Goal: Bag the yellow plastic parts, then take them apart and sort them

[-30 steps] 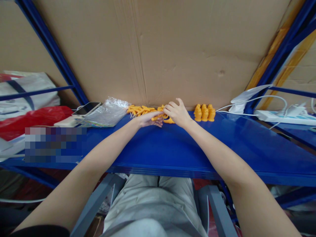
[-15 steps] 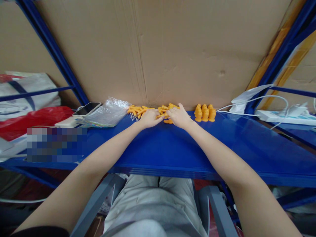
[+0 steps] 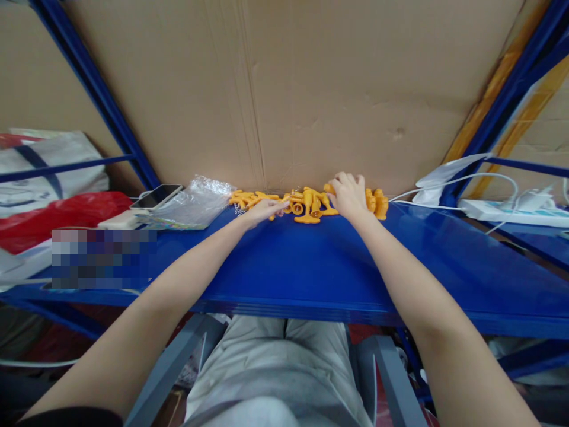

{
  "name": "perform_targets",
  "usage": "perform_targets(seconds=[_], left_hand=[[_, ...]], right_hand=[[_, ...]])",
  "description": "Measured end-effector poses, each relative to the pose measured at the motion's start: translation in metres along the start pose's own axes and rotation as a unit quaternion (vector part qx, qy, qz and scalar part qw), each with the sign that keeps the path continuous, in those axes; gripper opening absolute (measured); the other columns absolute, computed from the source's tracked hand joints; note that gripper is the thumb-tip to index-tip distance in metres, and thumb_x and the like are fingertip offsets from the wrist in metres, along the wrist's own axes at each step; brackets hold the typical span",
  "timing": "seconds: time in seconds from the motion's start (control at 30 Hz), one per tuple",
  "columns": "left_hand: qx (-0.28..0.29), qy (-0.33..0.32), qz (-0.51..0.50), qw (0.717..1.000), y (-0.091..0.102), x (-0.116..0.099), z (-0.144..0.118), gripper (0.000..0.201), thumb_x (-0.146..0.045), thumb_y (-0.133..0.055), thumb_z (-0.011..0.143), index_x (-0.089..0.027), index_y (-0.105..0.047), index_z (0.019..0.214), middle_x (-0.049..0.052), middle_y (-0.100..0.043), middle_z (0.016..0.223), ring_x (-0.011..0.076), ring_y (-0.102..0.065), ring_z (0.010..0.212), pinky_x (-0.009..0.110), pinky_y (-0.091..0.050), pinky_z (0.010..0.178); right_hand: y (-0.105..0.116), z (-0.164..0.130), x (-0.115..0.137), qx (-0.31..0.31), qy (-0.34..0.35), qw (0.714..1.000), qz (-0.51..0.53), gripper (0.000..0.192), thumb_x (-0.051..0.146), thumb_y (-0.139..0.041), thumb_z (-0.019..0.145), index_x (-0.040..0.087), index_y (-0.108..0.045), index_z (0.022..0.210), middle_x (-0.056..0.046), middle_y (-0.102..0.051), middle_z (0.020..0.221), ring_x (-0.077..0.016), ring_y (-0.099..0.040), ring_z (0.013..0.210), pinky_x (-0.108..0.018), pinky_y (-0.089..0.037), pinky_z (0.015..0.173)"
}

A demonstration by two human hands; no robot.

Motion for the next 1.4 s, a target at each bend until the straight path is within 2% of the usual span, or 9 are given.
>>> perform_targets(seconds=[0.17,0.33,0.57,0.67,0.8,0.93,1.03,1.13,1.4], left_hand=[[-0.059,-0.014,0.004,0.998,0.010,0.008,0.006,0.036,-0.046,-0.059,0.091,-0.020,-0.055,0.066,-0.002,-0.055,0.065,0.0133,-0.053,0.065,0.025,-0.042,0.064],[-0.111,-0.033,0.017,0.993,0.016,0.008,0.005,0.028,-0.040,-0.061,0.091,-0.021,-0.055,0.071,-0.001,-0.058,0.072,0.0156,-0.058,0.078,0.026,-0.046,0.077],[-0.126,-0.021,0.023,0.992,0.019,0.016,0.010,0.019,-0.036,-0.061,0.090,-0.021,-0.055,0.081,0.000,-0.062,0.077,0.0165,-0.062,0.079,0.029,-0.051,0.081],[-0.146,-0.039,0.053,0.987,0.022,0.022,0.016,0.012,-0.033,-0.058,0.090,-0.021,-0.060,0.091,0.006,-0.070,0.098,0.0215,-0.065,0.103,0.036,-0.050,0.096],[-0.174,-0.063,0.103,0.977,0.026,0.026,0.022,0.013,-0.030,-0.062,0.089,-0.022,-0.067,0.098,0.012,-0.061,0.139,0.0273,-0.045,0.141,0.045,-0.031,0.119],[-0.189,-0.044,0.149,0.970,0.025,0.027,0.019,0.015,-0.031,-0.061,0.092,-0.023,-0.071,0.102,0.010,-0.047,0.157,0.0342,-0.025,0.152,0.058,-0.021,0.121],[-0.194,-0.048,0.191,0.961,0.023,0.023,0.013,0.015,-0.027,-0.063,0.092,-0.024,-0.073,0.102,0.010,-0.047,0.156,0.0371,-0.023,0.151,0.060,-0.023,0.119],[-0.207,-0.051,0.243,0.946,0.024,0.019,0.007,0.017,-0.021,-0.063,0.091,-0.024,-0.074,0.104,0.010,-0.053,0.149,0.0367,-0.034,0.144,0.058,-0.031,0.114],[-0.229,-0.112,0.308,0.917,0.027,0.021,0.010,0.022,-0.015,-0.060,0.092,-0.022,-0.077,0.104,0.009,-0.065,0.110,0.0246,-0.060,0.107,0.038,-0.047,0.091]], right_hand=[[-0.007,0.007,-0.036,0.059,-0.207,0.975,0.061,0.042,0.047,-0.052,0.094,0.015,-0.071,0.114,-0.022,-0.066,0.116,-0.0381,-0.057,0.110,-0.051,-0.043,0.088],[-0.017,0.026,-0.048,0.166,-0.290,0.939,0.084,0.038,0.043,-0.061,0.089,0.018,-0.071,0.116,-0.019,-0.071,0.116,-0.0370,-0.063,0.110,-0.050,-0.044,0.091],[-0.046,0.038,-0.053,0.210,-0.251,0.945,0.010,0.038,0.033,-0.060,0.087,0.016,-0.067,0.121,-0.021,-0.072,0.113,-0.0360,-0.065,0.109,-0.053,-0.039,0.095],[-0.055,0.037,-0.051,0.230,-0.240,0.943,-0.026,0.042,0.027,-0.057,0.088,0.010,-0.062,0.126,-0.023,-0.072,0.113,-0.0348,-0.066,0.109,-0.053,-0.036,0.098],[-0.055,0.035,-0.047,0.249,-0.221,0.942,-0.040,0.042,0.027,-0.054,0.091,0.009,-0.059,0.129,-0.023,-0.071,0.115,-0.0340,-0.065,0.112,-0.055,-0.034,0.100],[-0.052,0.034,-0.044,0.276,-0.205,0.938,-0.050,0.035,0.023,-0.049,0.094,0.013,-0.065,0.123,-0.021,-0.071,0.118,-0.0327,-0.063,0.115,-0.055,-0.032,0.102],[-0.052,0.033,-0.043,0.250,-0.182,0.949,-0.065,0.034,0.021,-0.049,0.094,0.012,-0.067,0.121,-0.022,-0.070,0.119,-0.0320,-0.062,0.112,-0.055,-0.033,0.100],[-0.056,0.030,-0.044,0.227,-0.157,0.957,-0.088,0.033,0.021,-0.052,0.092,0.012,-0.069,0.119,-0.023,-0.070,0.118,-0.0319,-0.061,0.110,-0.056,-0.033,0.099],[-0.065,0.028,-0.046,0.230,-0.099,0.953,-0.169,0.037,0.017,-0.042,0.093,0.011,-0.072,0.114,-0.020,-0.071,0.111,-0.0312,-0.058,0.110,-0.061,-0.028,0.103]])
Point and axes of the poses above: each hand's wrist, its own z-axis towards the middle knuckle, its own y-axis out of the back of the hand, x = y × z, the point moved 2 cm from there along z, towards the middle knuckle
